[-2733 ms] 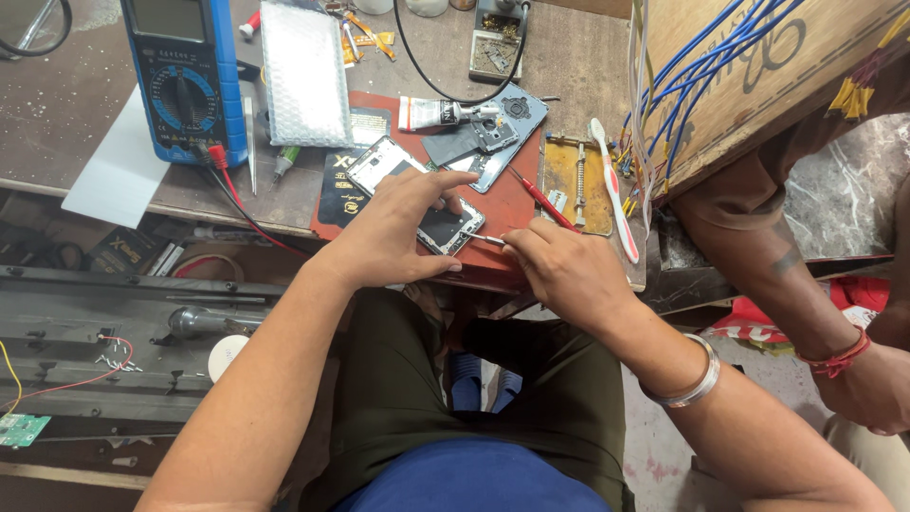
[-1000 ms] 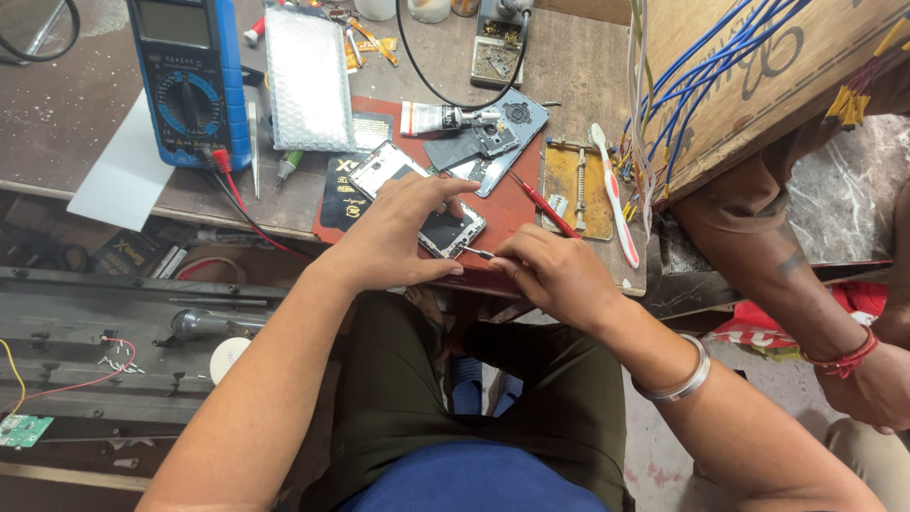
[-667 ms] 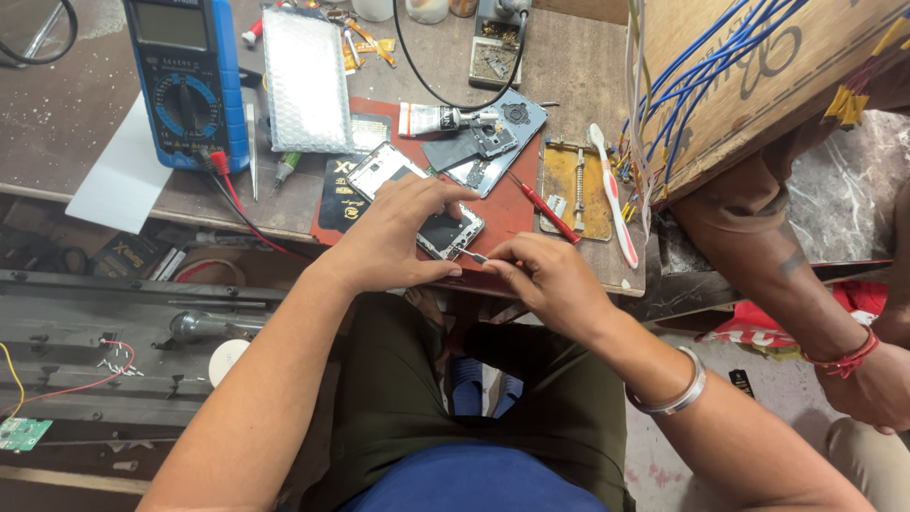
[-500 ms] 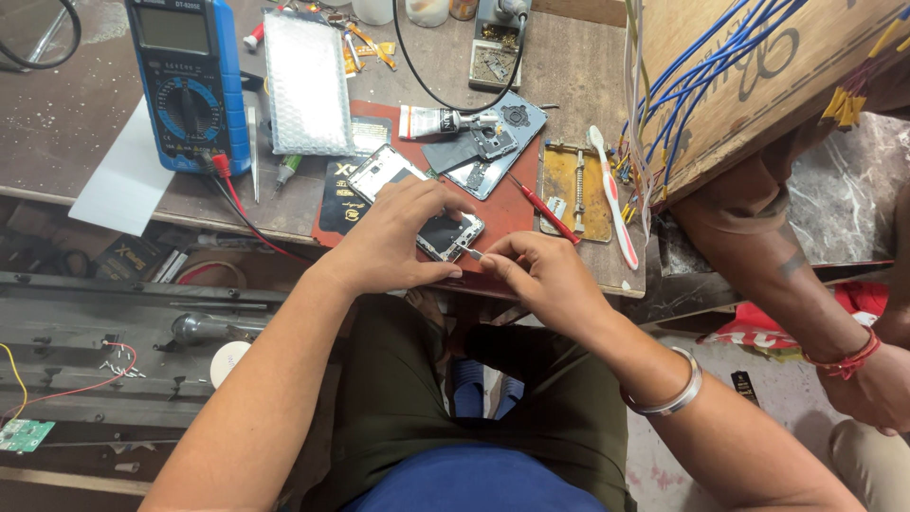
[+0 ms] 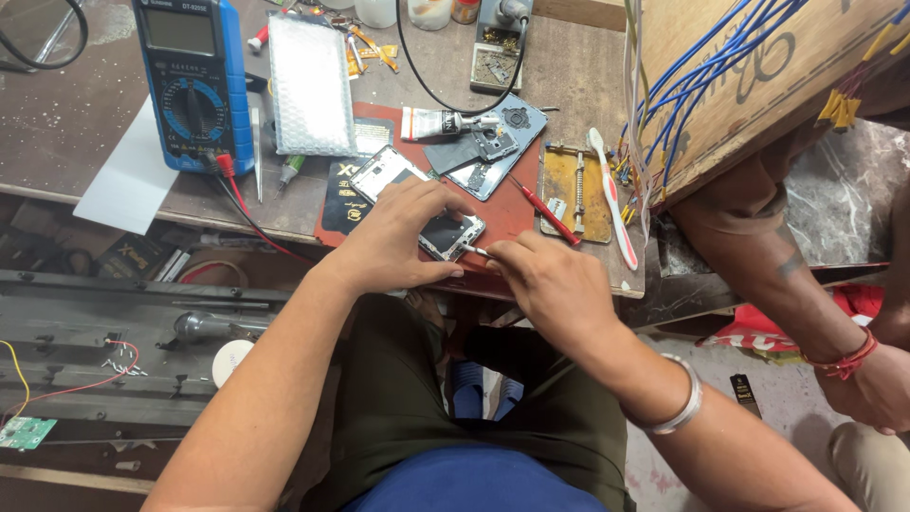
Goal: The person uses a metal prying tool to carefully separate the screen assembly from the frame of a disassembled smartphone. They work along the edges of the device, applying pressure to release clips or adhesive.
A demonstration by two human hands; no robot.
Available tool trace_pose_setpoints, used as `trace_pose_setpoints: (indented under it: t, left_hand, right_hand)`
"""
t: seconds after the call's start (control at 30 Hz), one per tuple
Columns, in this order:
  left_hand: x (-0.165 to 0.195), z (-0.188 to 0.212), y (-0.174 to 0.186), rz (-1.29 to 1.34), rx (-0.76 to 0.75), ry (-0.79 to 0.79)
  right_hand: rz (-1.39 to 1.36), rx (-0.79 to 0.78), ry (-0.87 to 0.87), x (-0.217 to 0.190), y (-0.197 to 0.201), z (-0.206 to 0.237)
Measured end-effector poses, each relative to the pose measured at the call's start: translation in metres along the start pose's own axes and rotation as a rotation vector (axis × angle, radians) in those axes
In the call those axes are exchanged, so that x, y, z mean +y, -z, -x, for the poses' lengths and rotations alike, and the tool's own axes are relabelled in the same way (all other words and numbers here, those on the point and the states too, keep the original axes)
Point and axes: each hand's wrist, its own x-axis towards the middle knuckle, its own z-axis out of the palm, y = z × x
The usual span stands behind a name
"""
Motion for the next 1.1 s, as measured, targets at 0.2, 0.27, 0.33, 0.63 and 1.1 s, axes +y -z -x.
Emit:
trace_pose_setpoints:
  t: [0.2, 0.27, 0.33, 0.63, 1.1]
  left_hand:
    - [0.001, -0.001, 0.001, 0.006, -0.013, 0.014]
    - [0.002, 0.000, 0.001, 0.012, -0.016, 0.025]
    - [0.002, 0.000, 0.001, 0.012, -0.015, 0.027]
    - [0.001, -0.001, 0.001, 0.022, -0.018, 0.026]
    - [0.000, -0.001, 0.000, 0.001, -0.021, 0.037]
  right_hand:
    - [-0.136, -0.005, -0.099, -0.007, -0.001, -0.001]
    - [-0.231, -0.015, -0.121, -0.004, -0.002, -0.003]
    - [-0.276, -0.027, -0.126, -0.001, -0.005, -0.003]
    - [-0.155, -0.046, -0.030, 0.010, -0.006, -0.005]
    - [-0.294, -0.040, -0.007, 0.018, -0.011, -0.005]
